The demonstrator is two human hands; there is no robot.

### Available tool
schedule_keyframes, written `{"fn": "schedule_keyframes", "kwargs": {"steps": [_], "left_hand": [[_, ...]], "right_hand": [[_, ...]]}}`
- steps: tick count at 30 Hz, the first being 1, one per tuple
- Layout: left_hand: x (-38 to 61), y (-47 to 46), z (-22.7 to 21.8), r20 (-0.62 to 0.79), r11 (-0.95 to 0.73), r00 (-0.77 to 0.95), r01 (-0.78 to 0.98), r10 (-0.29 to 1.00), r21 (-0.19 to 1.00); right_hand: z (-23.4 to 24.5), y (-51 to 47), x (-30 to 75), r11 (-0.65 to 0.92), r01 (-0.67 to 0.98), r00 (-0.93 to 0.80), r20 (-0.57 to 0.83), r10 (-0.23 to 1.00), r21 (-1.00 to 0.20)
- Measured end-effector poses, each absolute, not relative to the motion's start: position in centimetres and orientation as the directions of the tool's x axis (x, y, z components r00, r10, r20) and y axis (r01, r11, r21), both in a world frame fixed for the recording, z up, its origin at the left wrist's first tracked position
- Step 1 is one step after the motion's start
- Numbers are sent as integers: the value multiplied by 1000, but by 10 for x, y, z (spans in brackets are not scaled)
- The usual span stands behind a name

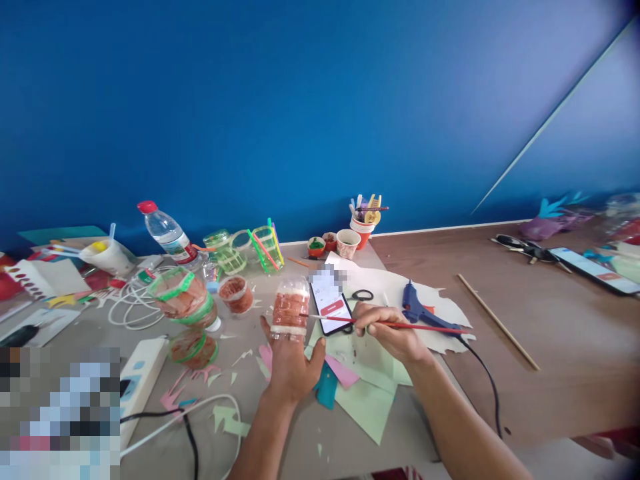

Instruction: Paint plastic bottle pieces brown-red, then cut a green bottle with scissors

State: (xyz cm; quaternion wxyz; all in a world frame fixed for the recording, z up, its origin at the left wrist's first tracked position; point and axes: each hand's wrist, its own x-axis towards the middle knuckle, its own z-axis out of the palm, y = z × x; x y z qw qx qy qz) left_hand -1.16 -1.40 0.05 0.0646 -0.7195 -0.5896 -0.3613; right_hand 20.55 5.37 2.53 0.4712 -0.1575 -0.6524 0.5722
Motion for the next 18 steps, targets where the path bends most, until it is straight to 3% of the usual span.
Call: {"fn": "schedule_keyframes", "kwargs": {"steps": [3, 18], "left_hand": [[-10, -13, 0, 590, -299, 80, 911, 804, 283], [-10, -12, -1, 584, -282, 58, 911, 809, 301]], "right_hand": [[29, 52, 198, 292, -343, -542, 441, 715, -893], [31, 54, 205, 345, -292, -542, 451, 709, -892]]}}
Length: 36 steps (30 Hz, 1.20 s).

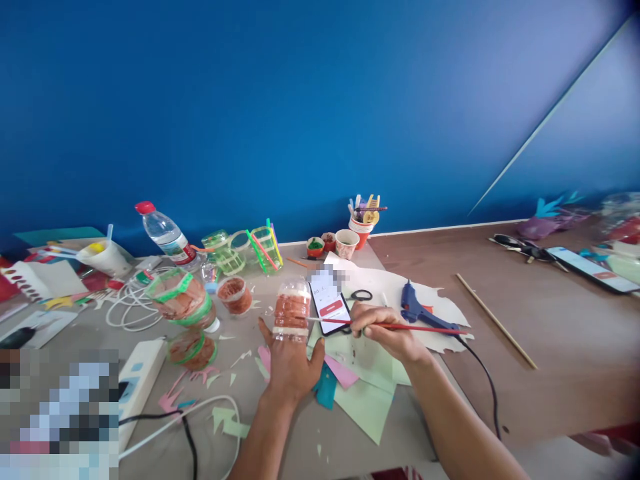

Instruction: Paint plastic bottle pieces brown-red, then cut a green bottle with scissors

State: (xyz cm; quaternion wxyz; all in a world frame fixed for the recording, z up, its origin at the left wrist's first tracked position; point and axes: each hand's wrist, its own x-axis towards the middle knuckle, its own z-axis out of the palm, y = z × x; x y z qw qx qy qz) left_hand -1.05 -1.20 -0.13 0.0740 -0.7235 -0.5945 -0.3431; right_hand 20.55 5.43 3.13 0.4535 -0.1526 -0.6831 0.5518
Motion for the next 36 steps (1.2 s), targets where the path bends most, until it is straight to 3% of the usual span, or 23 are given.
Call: {"fn": "schedule_keyframes", "kwargs": {"steps": [7, 14, 19, 24, 29, 36], "left_hand": [[-10, -12, -2, 576, -249, 30, 919, 817, 305], [-11, -12, -1, 576, -237, 51, 938, 816, 252], [-11, -12, -1, 577, -232, 44, 938, 816, 257], [-13, -12, -1, 591, -205, -37, 919, 806, 337], [-12, -13, 0, 567, -196, -89, 886, 819, 421], [-11, -14, 4, 561, -294, -142, 733, 816, 613]], "right_hand": [[32, 55, 209, 349, -214, -556, 407, 725, -913], [33, 55, 206, 368, -272, -542, 458, 704, -889], [35, 54, 205, 358, -220, -576, 417, 703, -907], [30, 56, 216, 303, -219, -555, 374, 743, -927], [28, 56, 210, 306, -332, -488, 439, 754, -893], [27, 55, 204, 264, -279, -585, 381, 716, -923]]}}
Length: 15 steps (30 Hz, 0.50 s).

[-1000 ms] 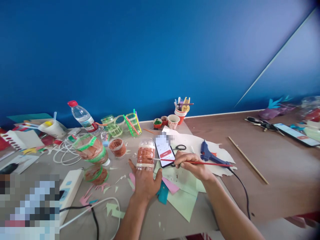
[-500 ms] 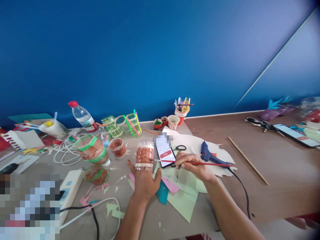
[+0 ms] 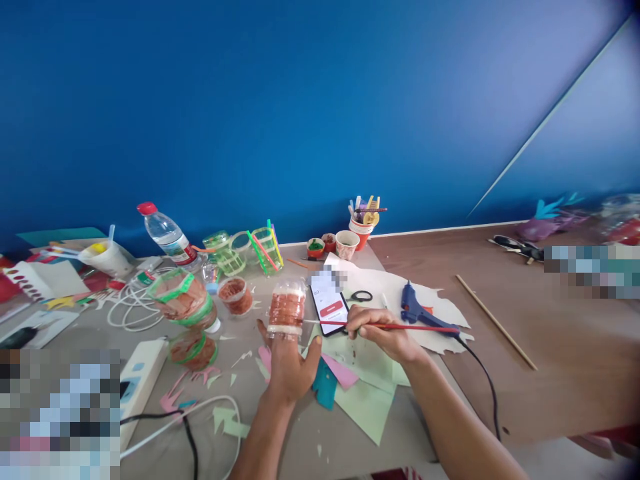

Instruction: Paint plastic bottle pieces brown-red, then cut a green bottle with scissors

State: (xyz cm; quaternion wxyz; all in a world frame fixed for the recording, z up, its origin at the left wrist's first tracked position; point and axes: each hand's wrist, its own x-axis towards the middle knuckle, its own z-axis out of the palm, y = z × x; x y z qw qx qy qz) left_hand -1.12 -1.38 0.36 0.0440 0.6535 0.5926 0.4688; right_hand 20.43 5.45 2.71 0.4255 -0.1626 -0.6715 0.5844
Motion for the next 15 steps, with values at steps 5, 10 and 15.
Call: {"fn": "schedule_keyframes", "kwargs": {"steps": [5, 10, 15], "left_hand": [[-12, -13, 8, 452, -292, -295, 456, 842, 841], [-11, -14, 14, 370, -285, -325, 281, 870, 916], [-12, -15, 17, 355, -290, -355, 225, 865, 930]], "right_hand": [[25, 56, 208, 263, -345, -498, 414, 762, -901], [25, 55, 205, 251, -308, -547, 387, 742, -918], [28, 55, 210, 227, -317, -512, 368, 776, -921]]}}
